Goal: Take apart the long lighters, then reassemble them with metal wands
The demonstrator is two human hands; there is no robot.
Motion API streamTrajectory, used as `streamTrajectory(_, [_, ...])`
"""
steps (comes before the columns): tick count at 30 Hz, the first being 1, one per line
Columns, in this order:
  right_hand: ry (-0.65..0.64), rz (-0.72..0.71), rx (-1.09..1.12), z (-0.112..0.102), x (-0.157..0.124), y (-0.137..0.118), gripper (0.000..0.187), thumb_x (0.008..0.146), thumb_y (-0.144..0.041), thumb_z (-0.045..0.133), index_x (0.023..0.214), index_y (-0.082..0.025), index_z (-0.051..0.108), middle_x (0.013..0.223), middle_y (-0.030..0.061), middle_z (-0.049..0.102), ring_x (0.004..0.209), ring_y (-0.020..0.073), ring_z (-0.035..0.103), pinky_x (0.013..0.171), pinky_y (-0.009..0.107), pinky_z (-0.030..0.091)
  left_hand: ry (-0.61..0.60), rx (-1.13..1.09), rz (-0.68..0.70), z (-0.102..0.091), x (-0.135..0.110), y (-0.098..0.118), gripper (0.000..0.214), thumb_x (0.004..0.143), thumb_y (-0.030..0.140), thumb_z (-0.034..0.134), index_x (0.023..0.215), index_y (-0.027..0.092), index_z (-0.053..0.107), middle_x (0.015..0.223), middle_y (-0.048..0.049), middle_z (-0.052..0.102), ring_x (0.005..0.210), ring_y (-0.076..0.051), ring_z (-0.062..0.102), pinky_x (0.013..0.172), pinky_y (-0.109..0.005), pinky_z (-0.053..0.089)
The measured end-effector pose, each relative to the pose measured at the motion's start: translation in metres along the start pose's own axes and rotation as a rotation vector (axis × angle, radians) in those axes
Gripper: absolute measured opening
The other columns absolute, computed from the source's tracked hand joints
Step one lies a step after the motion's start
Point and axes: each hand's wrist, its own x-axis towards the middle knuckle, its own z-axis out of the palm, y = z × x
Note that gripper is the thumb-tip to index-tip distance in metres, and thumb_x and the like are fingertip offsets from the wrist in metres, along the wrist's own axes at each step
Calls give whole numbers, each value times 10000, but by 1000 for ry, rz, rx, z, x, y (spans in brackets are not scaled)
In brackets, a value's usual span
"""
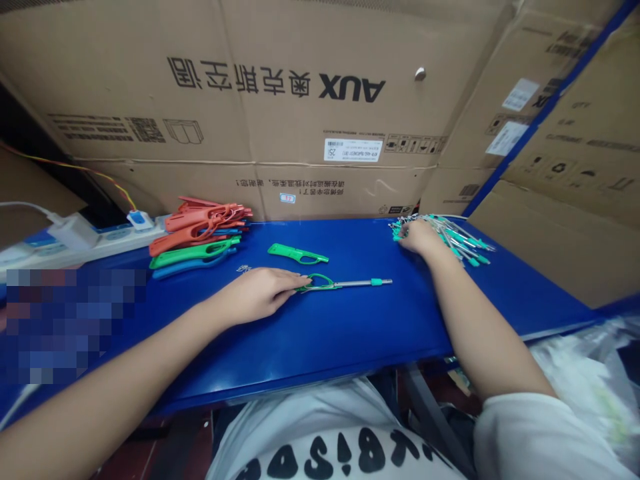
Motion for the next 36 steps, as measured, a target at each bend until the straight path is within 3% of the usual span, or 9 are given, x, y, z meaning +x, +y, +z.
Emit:
streamTrajectory(5, [27,-67,33,-5,-2,-5,112,735,-148,661,838,-175,694,966,118,689,907,236,642,788,301,476,20,-15,12,1,-2,1,386,949,181,510,1297,230,670,1288,-50,710,1138,-207,701,1006,-337,560])
streamTrajectory(11, [88,-248,274,-5,-15,-41,91,760,-206,650,828,-197,590,893,79,692,823,217,632,770,296,466,50,7,3,1,-1,4,340,970,227,516,1267,219,682,1246,-73,720,1123,-211,688,988,-331,548])
streamTrajectory(15, [13,-318,443,4,-28,-68,100,797,-252,644,853,-204,577,768,23,674,671,172,600,654,265,433,135,55,-100,4,1,7,295,991,270,512,1196,200,712,1105,-71,760,1007,-217,708,899,-339,563])
streamTrajectory(21, [-94,-421,511,3,-46,-92,145,832,-285,670,928,-176,666,784,31,707,644,151,602,612,251,421,221,58,-209,7,2,5,267,988,302,519,1096,204,743,1024,-59,776,951,-211,712,819,-322,559])
streamTrajectory(26, [-169,-443,556,0,-49,-97,136,904,-236,605,930,-173,724,774,48,750,665,156,645,627,253,449,200,47,-174,8,2,6,265,982,288,516,1092,205,742,1031,-51,781,943,-212,707,840,-334,559])
streamTrajectory(30, [-205,-403,490,-2,-48,-94,169,917,-310,627,868,-181,723,758,54,746,668,168,646,592,256,412,174,30,-150,8,3,6,265,990,294,521,1104,202,741,1025,-51,775,956,-212,698,859,-333,553])
streamTrajectory(36, [-155,-441,346,-13,-49,-88,316,946,-402,585,721,-201,678,750,50,723,630,160,578,557,272,333,133,-9,-176,6,4,6,337,971,455,567,1151,223,732,1061,-65,755,998,-227,687,883,-346,552])
